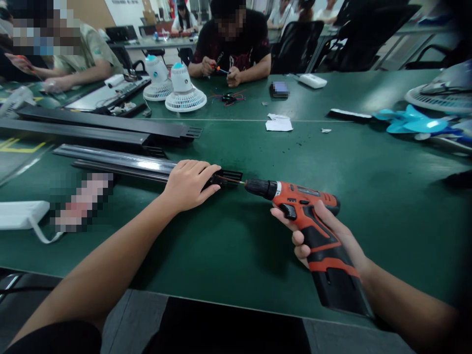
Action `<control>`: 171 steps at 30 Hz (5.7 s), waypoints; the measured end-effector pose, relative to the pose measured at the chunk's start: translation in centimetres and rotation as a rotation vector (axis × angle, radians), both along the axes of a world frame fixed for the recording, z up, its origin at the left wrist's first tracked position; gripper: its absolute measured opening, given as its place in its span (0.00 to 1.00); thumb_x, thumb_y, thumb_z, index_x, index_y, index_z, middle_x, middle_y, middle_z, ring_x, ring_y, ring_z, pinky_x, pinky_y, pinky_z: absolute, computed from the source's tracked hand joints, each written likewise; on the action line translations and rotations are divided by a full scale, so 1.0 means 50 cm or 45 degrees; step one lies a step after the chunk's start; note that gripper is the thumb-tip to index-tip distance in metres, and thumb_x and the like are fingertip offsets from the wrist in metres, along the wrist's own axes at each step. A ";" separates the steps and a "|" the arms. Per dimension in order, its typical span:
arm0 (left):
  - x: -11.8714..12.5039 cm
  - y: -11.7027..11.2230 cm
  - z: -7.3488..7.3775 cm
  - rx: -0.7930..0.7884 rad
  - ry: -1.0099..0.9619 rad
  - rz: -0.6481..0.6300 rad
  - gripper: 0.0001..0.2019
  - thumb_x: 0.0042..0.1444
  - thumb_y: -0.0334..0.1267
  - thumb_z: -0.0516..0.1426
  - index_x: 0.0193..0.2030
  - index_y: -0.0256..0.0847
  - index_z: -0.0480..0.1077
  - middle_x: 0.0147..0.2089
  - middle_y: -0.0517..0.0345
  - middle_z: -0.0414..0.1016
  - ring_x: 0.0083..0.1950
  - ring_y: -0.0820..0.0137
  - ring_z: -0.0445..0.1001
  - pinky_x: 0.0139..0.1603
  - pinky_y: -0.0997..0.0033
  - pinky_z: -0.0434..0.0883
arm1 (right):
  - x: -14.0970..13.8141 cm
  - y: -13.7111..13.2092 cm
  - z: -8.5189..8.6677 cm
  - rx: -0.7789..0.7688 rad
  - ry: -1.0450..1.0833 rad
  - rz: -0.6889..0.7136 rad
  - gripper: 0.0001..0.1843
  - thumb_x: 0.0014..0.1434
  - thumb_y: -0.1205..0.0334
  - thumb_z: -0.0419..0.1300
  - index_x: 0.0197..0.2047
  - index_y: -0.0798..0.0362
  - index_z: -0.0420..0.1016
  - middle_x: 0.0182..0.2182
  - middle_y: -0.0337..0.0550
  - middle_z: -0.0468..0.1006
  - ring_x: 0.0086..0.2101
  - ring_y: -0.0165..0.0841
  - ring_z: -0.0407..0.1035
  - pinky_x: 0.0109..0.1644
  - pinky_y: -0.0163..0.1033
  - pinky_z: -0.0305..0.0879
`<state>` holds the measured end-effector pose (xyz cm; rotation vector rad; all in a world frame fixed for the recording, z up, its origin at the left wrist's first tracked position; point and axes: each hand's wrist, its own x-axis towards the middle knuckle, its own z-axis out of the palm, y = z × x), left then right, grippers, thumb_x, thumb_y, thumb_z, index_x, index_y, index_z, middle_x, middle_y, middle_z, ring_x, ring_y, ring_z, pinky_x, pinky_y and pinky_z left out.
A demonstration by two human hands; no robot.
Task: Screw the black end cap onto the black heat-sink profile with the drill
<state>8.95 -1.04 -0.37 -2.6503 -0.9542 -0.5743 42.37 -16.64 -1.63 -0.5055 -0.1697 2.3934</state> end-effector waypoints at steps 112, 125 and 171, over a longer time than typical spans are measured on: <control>-0.047 0.031 0.037 -0.139 0.156 0.141 0.38 0.64 0.70 0.52 0.64 0.39 0.74 0.57 0.41 0.81 0.62 0.43 0.74 0.65 0.41 0.65 | 0.004 0.012 -0.003 0.173 -0.419 -0.182 0.31 0.59 0.45 0.73 0.60 0.55 0.82 0.32 0.44 0.83 0.31 0.30 0.79 0.31 0.29 0.77; -0.034 0.035 0.034 -0.197 0.260 0.282 0.35 0.63 0.72 0.50 0.54 0.40 0.74 0.46 0.48 0.82 0.48 0.52 0.79 0.48 0.56 0.67 | 0.007 0.024 -0.016 0.233 -0.542 -0.207 0.33 0.63 0.38 0.64 0.58 0.56 0.79 0.26 0.41 0.78 0.23 0.30 0.71 0.25 0.31 0.71; -0.023 0.046 0.057 -0.297 0.264 -0.006 0.27 0.69 0.61 0.50 0.67 0.50 0.69 0.52 0.54 0.81 0.49 0.58 0.78 0.47 0.62 0.69 | -0.033 0.020 0.002 0.096 -0.463 -0.353 0.25 0.59 0.43 0.67 0.47 0.57 0.80 0.22 0.37 0.64 0.27 0.32 0.60 0.30 0.33 0.66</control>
